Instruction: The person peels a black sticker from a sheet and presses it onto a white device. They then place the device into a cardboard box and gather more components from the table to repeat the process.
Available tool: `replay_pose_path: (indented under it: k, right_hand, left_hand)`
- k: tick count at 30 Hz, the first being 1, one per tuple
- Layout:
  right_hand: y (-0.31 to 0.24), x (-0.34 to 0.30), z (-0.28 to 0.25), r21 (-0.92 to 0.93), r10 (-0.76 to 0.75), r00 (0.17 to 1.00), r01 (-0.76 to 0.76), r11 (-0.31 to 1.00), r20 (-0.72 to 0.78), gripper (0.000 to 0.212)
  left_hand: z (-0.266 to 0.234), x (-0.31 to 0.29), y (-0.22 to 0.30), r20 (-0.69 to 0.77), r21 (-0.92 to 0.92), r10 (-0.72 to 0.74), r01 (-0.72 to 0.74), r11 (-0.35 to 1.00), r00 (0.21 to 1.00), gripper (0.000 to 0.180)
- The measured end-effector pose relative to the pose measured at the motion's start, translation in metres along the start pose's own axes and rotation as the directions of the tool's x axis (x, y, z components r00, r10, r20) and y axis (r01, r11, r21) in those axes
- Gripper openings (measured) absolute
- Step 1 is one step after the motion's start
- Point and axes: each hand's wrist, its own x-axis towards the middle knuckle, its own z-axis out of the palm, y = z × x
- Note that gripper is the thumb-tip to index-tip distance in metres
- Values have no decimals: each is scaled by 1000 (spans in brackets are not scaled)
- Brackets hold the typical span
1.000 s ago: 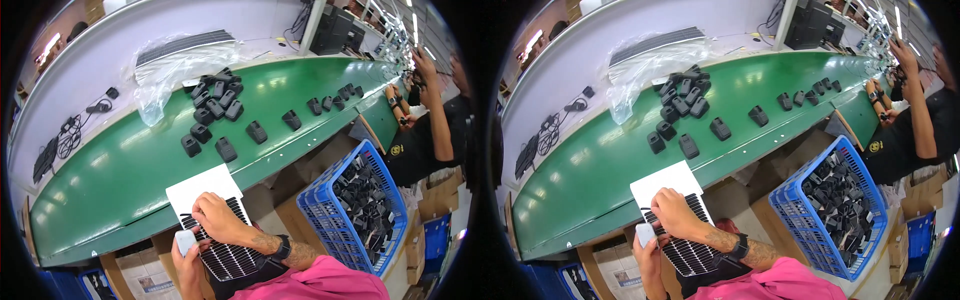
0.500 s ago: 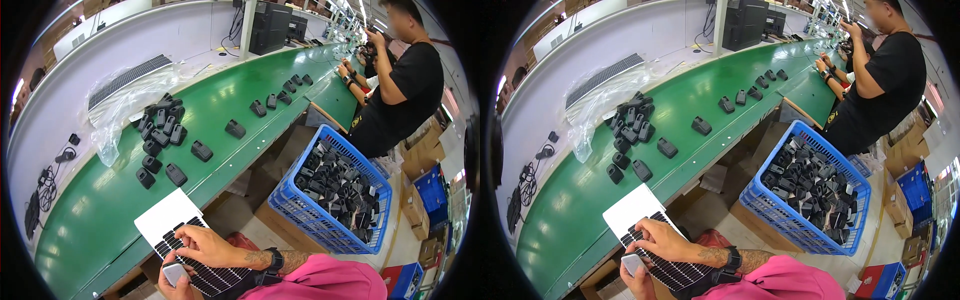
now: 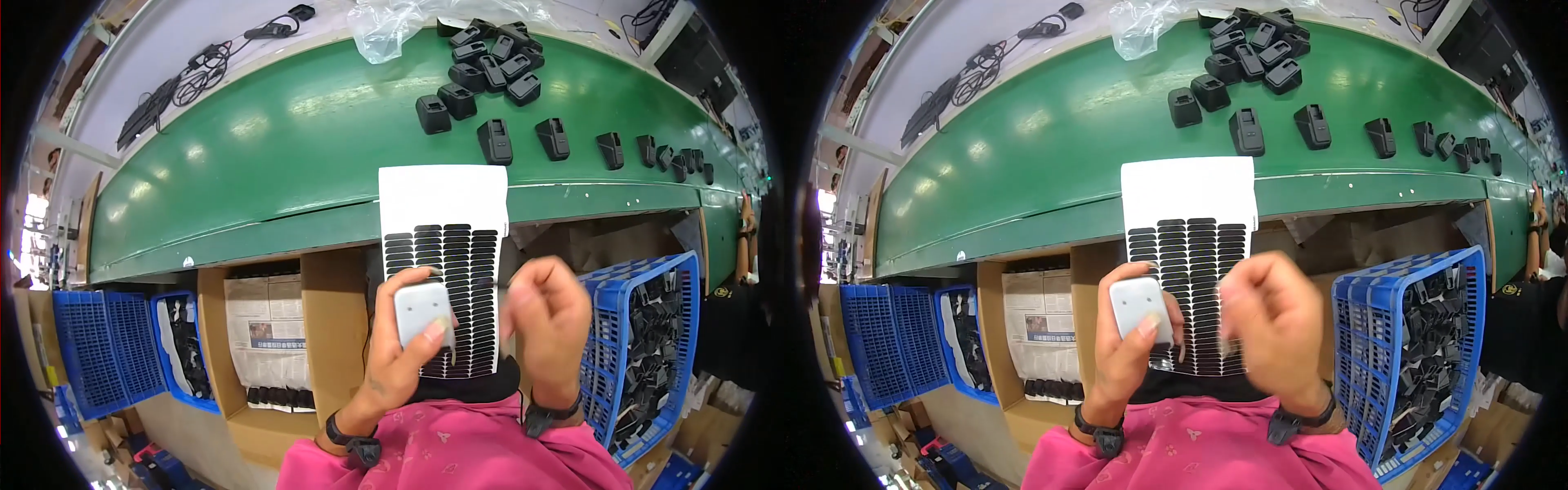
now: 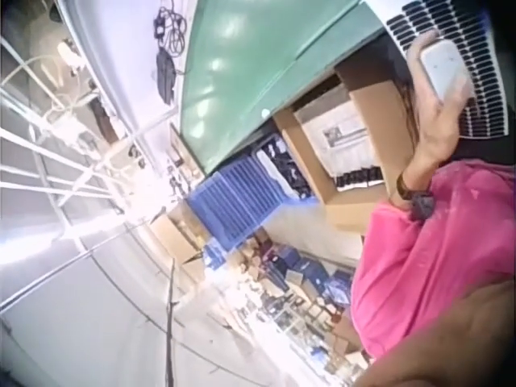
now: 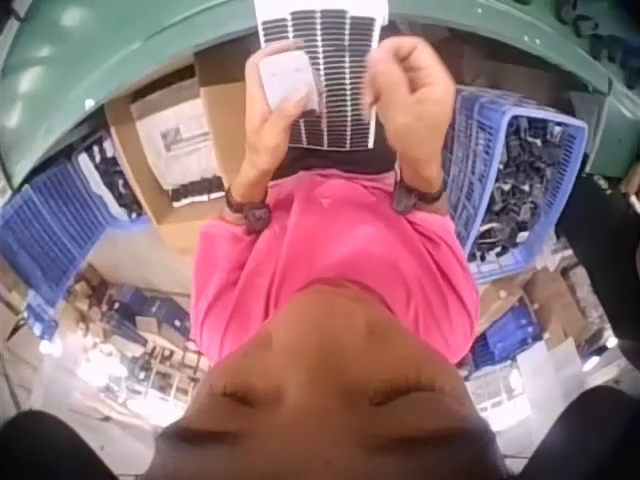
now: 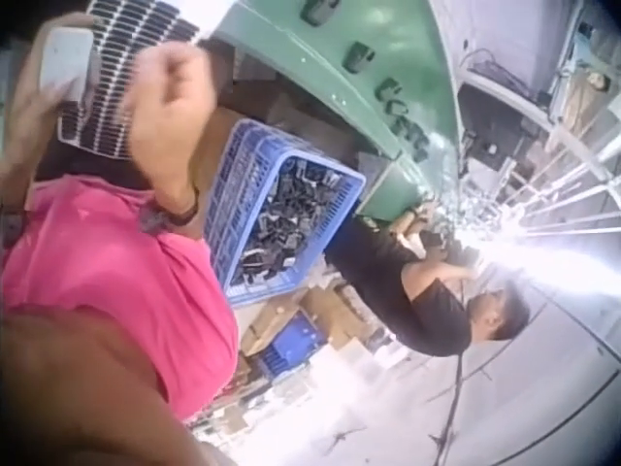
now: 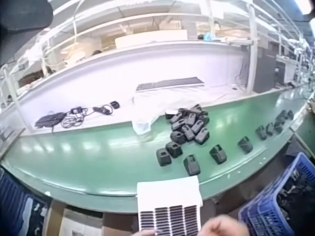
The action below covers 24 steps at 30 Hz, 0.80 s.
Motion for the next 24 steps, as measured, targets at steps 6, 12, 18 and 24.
replay_pose_path:
  k: [6,12,18,24]
  right_hand:
    - [-17,-16,18,-118,58,981,-36,992,185,9]
    - [-16,-15,18,-99,120,983,-106,989,141,10]
    - [-11,-12,17,-123,95,987,-80,989,130,10]
    - [-9,-12,17,-124,88,987,-72,990,134,10]
  left_hand:
    - [6,-8,12,76,243,186,-199,949,980,46]
    - [3,-7,10,156,331,177,-221,917,972,44]
    - [3,-5,10,153,358,188,-232,904,970,44]
    - [4,-4,10,155,394,208,-254,883,966,44]
